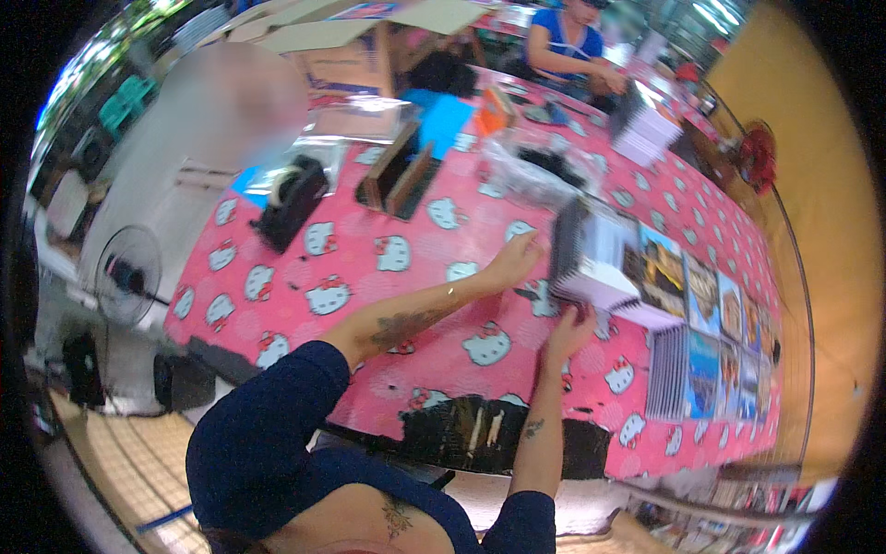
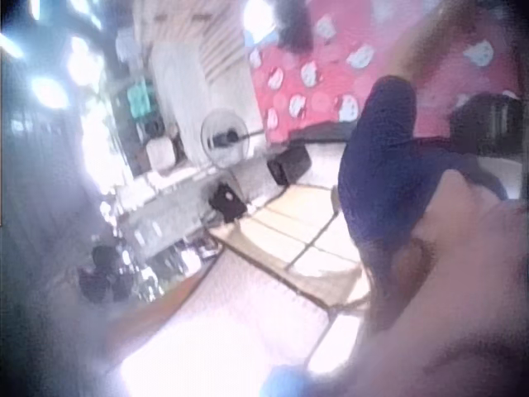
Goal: The person sorts spiral notebooks on a table, uses scissors to trim material from the notebooks, and organizes the notebooks into finished stacks.
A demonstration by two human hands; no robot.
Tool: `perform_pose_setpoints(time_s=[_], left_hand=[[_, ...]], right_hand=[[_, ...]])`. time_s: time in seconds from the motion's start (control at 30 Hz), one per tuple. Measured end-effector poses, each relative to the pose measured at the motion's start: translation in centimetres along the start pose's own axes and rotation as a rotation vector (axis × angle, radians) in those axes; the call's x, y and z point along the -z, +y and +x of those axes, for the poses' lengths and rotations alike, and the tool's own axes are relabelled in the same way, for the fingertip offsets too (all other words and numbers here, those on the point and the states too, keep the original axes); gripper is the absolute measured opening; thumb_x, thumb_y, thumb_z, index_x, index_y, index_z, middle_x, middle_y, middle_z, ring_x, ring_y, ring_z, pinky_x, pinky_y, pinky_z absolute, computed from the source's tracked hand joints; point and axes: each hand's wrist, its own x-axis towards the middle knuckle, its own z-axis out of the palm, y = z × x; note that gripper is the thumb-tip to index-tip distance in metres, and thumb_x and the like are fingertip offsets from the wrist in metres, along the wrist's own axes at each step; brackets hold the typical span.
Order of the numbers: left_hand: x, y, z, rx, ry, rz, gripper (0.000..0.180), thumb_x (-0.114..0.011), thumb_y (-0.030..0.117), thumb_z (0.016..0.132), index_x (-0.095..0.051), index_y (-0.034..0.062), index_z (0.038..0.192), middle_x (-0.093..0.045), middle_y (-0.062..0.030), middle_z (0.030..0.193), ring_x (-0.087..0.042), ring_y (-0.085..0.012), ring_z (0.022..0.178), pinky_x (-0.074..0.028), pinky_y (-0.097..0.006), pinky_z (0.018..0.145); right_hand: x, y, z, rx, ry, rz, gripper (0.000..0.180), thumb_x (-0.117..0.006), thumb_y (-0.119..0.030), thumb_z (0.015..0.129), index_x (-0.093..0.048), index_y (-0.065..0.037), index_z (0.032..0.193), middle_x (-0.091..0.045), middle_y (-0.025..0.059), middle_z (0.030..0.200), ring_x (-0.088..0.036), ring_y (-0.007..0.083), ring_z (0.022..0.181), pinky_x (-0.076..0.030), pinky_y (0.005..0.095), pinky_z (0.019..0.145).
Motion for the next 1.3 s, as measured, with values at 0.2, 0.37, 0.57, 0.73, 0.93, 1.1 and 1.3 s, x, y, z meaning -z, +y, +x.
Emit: perform_pose_setpoints(time_s=[0.2,0.37,0.57,0.73,0.93,1.1,1.3], left_hand=[[27.6,11.1,-16.0,-0.297,0.792,0.754,0.081,-0.079,0.024,0.067,-0.042,0.0048,0.137,-0.034,-0.0256,0.143,-0.029,-0.043,0.133,-0.026,-0.051,0.108],[42.0,0.6,-23.4,0.163,0.715,0.672,0.081,-0.081,0.028,0.069,-0.043,-0.0013,0.133,-0.051,-0.0249,0.125,-0.049,-0.0381,0.117,-0.04,-0.047,0.095],[38.8,5.5,-26.5,0.14,0.665,0.612,0.062,-0.082,0.029,0.066,-0.054,-0.0019,0.111,-0.065,-0.0194,0.093,-0.065,-0.032,0.087,-0.05,-0.04,0.077],[34.3,7.1,-29.2,0.169,0.425,0.357,0.059,-0.083,0.027,0.066,-0.055,-0.0002,0.11,-0.065,-0.0168,0.091,-0.065,-0.0298,0.083,-0.051,-0.037,0.072],[29.5,5.4,-26.9,0.159,0.433,0.568,0.061,-0.08,0.038,0.068,-0.052,0.0015,0.108,-0.058,-0.0177,0.099,-0.061,-0.0376,0.086,-0.049,-0.046,0.074],[27.0,6.7,-24.1,0.157,0.422,0.616,0.062,-0.08,0.04,0.069,-0.049,0.0008,0.106,-0.048,-0.0186,0.107,-0.058,-0.0395,0.089,-0.049,-0.048,0.074],[27.1,3.9,-23.0,-0.029,0.326,0.659,0.061,-0.078,0.033,0.074,-0.047,-0.0009,0.113,-0.048,-0.0196,0.113,-0.057,-0.0378,0.097,-0.05,-0.044,0.08]], right_hand=[[0.7,-2.3,-1.0,-0.225,-0.02,0.162,0.03,-0.055,-0.009,0.092,-0.055,0.004,0.119,-0.06,0.0133,0.106,-0.057,0.0205,0.092,-0.047,0.0324,0.08],[-0.6,-3.9,-8.3,-0.341,-0.119,0.18,0.028,-0.056,-0.009,0.092,-0.056,0.002,0.117,-0.061,0.0089,0.098,-0.057,0.0184,0.091,-0.047,0.0318,0.081],[5.2,-8.1,-19.5,-0.265,-0.161,0.047,0.027,-0.057,-0.007,0.091,-0.057,0.001,0.117,-0.057,0.0118,0.109,-0.056,0.0193,0.102,-0.045,0.033,0.092],[14.7,-11.2,-27.2,-0.204,0.218,-0.443,0.031,-0.054,-0.007,0.092,-0.056,-0.003,0.123,-0.051,0.015,0.118,-0.055,0.0246,0.104,-0.047,0.0381,0.089],[24.0,-2.0,-42.4,-1.04,0.691,-0.37,0.049,-0.057,-0.019,0.088,-0.047,-0.007,0.135,-0.048,0.0255,0.127,-0.053,0.0349,0.114,-0.046,0.0473,0.095],[22.7,0.9,-60.7,-1.494,0.546,0.212,0.051,-0.049,-0.027,0.091,-0.044,-0.005,0.137,-0.047,0.0233,0.131,-0.053,0.0347,0.115,-0.043,0.0473,0.098],[17.0,-0.9,-68.5,-1.389,0.474,0.544,0.057,-0.039,-0.037,0.094,-0.039,-0.003,0.139,-0.046,0.0207,0.136,-0.051,0.0344,0.117,-0.041,0.0472,0.101]])
